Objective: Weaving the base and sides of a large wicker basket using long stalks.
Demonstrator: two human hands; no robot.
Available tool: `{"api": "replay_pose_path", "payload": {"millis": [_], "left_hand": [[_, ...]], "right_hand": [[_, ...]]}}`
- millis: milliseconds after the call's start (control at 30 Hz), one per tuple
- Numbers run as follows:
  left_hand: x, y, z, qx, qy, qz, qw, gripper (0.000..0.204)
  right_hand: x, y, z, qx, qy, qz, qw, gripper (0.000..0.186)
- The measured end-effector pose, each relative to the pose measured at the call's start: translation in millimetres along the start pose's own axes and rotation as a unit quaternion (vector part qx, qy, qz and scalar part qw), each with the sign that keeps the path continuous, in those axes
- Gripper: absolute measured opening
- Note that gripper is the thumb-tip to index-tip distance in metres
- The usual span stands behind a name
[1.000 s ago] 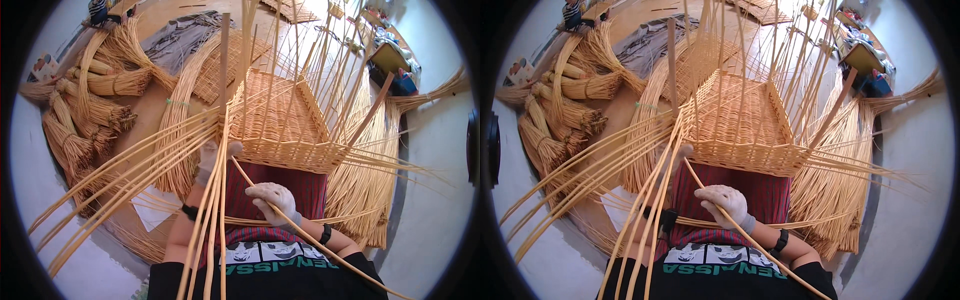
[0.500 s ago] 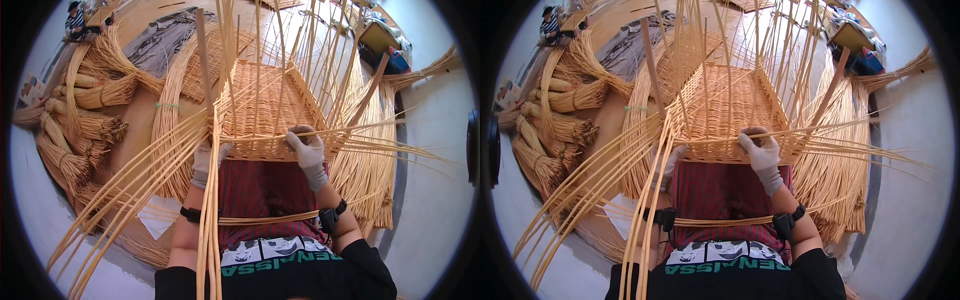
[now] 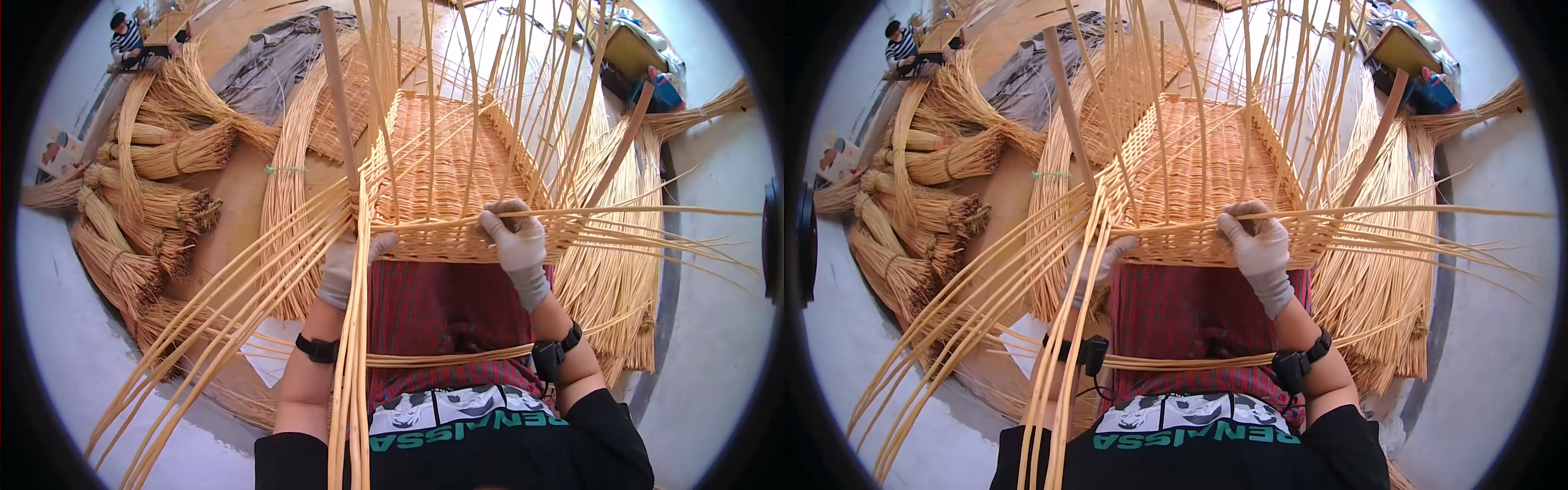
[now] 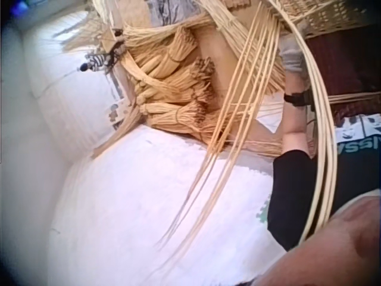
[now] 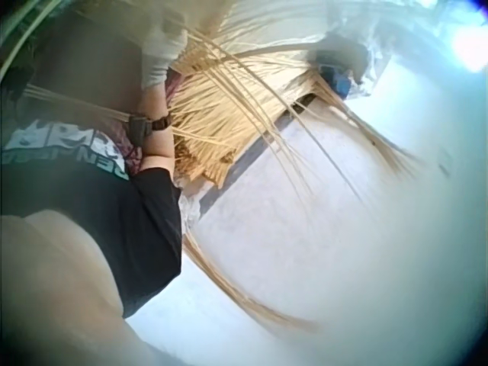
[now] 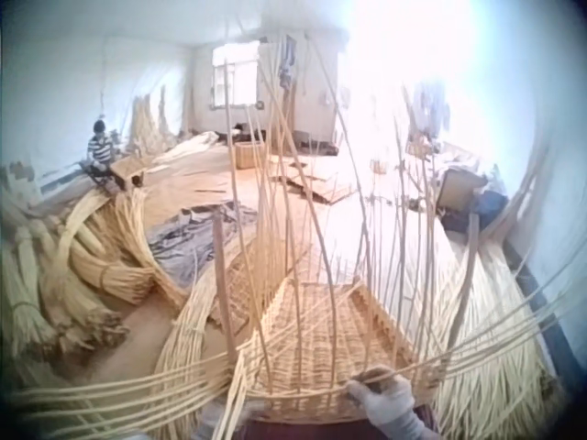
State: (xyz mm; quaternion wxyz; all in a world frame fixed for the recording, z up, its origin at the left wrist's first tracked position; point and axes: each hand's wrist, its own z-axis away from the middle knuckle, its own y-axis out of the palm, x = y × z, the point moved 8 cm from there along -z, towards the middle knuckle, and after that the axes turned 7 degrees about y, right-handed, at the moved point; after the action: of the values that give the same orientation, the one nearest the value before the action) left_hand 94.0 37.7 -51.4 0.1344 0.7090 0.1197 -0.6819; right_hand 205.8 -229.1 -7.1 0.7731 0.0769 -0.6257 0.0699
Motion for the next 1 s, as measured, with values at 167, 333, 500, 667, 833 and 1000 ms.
{"api": "replay_pose_path", "payload": {"millis": [167,333,500,667,833,1000], "left_hand": [[6.9,-3.9,-0.9,-0.034,0.009,-0.002,0.999,0.064],[0.6,-0.9,2.0,-0.055,0.031,0.004,0.998,0.065],[4.8,-6.4,1.0,-0.057,0.05,-0.024,0.997,0.062],[-1.6,-3.2,2.4,-0.07,-0.033,0.04,0.996,0.071],[12.4,-15.5,0.4,-0.097,0.0,-0.018,0.995,0.081],[30.0,-8.1,-8.9,-0.12,0.046,0.047,0.991,0.082]], "right_hand": [[4.5,3.8,2.6,-0.004,-0.018,-0.02,1.0,0.01],[0.5,4.7,1.2,0.002,-0.007,-0.001,1.0,0.012],[34.7,15.8,53.0,-0.035,-0.202,0.175,0.963,0.008],[57.9,54.2,102.2,0.063,-0.474,0.224,0.849,0.015],[61.2,97.4,115.9,0.15,-0.474,0.365,0.787,0.014],[111.1,116.0,20.7,0.106,-0.207,0.437,0.869,0.021]]}}
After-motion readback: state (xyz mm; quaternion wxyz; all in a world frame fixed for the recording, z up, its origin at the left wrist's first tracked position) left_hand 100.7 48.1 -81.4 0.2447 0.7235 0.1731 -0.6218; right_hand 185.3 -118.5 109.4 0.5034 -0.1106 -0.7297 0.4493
